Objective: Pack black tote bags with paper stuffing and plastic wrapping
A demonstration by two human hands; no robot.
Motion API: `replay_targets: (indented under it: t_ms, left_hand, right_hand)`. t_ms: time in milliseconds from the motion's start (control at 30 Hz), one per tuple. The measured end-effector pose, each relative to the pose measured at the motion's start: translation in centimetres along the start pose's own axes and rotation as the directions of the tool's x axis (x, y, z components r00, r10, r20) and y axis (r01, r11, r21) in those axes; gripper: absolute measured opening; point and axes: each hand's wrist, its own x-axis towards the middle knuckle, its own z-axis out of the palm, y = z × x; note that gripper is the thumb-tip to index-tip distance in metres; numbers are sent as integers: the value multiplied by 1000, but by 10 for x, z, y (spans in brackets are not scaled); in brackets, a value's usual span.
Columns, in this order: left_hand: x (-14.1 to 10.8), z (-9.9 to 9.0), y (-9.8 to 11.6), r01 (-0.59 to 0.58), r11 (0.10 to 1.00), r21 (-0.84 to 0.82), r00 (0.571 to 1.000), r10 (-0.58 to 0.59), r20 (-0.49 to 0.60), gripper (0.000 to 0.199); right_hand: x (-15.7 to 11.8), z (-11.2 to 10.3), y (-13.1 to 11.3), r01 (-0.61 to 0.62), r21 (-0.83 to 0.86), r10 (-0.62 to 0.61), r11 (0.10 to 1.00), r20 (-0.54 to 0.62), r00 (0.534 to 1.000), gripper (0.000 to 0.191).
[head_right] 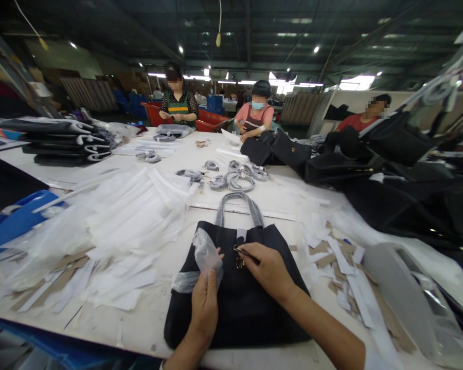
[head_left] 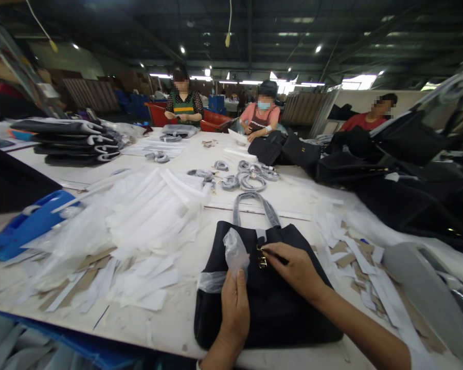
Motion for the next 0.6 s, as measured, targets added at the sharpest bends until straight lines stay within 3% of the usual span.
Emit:
replay_targets:
  t_ms: [133, 267, 433, 600]
  left_hand:
    - [1, 0, 0, 3, 1000, -2, 1000, -3, -5, 47]
    - [0, 1, -2, -6, 1000, 20, 1000, 6, -2, 47]
    - [-1, 3, -6, -35, 999, 42, 999, 35, 9, 46]
    - [0, 2, -7, -23, 998, 56, 1000, 23, 5, 46]
  right_hand:
    - [10, -4, -11, -18, -27, 17, 999, -62, 998, 20]
    - [34, -23, -16, -77, -128, 57, 989, -149, 987, 20]
    - [100, -50, -5, -95, -231, 63, 968, -141, 988, 15]
    - [162, -49, 8, -100, -188, 84, 977, -91, 992, 10]
